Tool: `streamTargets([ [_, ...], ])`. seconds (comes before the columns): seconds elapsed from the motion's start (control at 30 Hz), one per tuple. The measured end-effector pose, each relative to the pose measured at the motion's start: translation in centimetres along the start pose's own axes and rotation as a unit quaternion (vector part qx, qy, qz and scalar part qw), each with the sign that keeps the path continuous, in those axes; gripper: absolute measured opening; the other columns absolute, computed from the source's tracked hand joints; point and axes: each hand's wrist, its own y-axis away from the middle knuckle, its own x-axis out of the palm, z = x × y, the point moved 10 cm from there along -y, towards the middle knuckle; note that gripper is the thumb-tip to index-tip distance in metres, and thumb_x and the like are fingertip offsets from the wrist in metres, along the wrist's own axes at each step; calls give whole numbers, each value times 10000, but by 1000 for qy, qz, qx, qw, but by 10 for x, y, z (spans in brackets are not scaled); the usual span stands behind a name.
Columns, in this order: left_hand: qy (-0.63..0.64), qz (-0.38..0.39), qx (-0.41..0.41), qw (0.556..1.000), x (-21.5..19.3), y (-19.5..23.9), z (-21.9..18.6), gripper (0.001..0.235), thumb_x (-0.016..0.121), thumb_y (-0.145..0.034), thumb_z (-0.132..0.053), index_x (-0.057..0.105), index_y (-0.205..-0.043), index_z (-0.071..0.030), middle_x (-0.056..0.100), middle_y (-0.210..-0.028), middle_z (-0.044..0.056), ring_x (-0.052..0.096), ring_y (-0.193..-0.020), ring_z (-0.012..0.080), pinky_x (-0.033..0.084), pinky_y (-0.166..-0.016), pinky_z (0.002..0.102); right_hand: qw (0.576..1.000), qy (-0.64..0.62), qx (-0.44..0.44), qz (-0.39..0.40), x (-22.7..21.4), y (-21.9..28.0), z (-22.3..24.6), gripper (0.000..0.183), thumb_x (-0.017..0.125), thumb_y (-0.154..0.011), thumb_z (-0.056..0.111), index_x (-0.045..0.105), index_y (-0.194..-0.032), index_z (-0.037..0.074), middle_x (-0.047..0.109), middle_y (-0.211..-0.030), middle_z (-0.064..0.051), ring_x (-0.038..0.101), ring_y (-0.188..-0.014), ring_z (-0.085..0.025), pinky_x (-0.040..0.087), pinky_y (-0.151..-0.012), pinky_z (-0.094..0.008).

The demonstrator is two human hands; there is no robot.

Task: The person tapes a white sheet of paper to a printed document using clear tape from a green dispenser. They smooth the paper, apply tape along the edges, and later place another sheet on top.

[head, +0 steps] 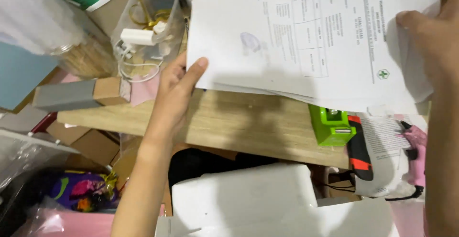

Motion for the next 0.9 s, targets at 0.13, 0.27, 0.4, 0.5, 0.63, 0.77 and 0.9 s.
streamTargets([
  [0.13,27,-134,-148,980,-89,54,62,542,649,-872,-265,594,-1361,-38,669,-1359,119,646,-1246,207,505,-1076,315,982,-73,-151,82,64,25,86,385,650,-920,14,486,-1269,0,591,-1189,-157,566,-1048,-247,452,-859,-371],
  [0.27,15,-188,-237,953,-123,103,103,462,613,-902,-194,624,-1340,-47,681,-1352,119,653,-1232,197,487,-1096,303,983,-70,-54,162,129,57,126,439,613,-863,47,464,-1275,46,617,-1194,-159,602,-1027,-277,476,-819,-402],
  [0.4,-90,-155,-327,928,-148,141,154,464,551,-944,-228,593,-1385,-87,667,-1360,59,629,-1193,173,527,-949,301,969,19,70,238,188,86,90,377,589,-898,79,471,-1256,75,605,-1274,-178,577,-1123,-372,491,-913,-517],
  [0.5,-107,-116,-329,931,-152,159,176,471,487,-1004,-214,493,-1429,-11,647,-1196,128,651,-970,208,598,-727,321,973,20,7,229,226,91,38,450,609,-877,93,473,-1299,15,614,-1208,-299,569,-1132,-470,444,-946,-555],
  [0.63,-93,-93,-283,950,-150,160,183,402,404,-1072,-189,431,-1374,74,664,-958,205,692,-758,236,598,-640,319,961,18,-15,276,225,130,64,660,474,-909,-69,241,-1526,-73,418,-1425,-453,390,-1354,-587,307,-1155,-640],
  [0.77,-110,-97,-270,952,-146,156,179,380,399,-1073,-185,441,-1346,77,672,-927,197,695,-756,231,595,-657,322,953,136,-134,234,210,147,104,911,580,-870,-256,-4,-1559,-138,74,-1596,-452,69,-1499,-555,59,-1262,-586],
  [0.9,-168,-93,-222,956,-134,138,160,414,431,-1073,-216,446,-1356,86,674,-926,196,699,-783,229,602,-680,337,913,107,-308,245,216,169,128,645,662,-879,-90,413,-1474,-94,308,-1473,-314,260,-1399,-522,218,-1179,-567],
])
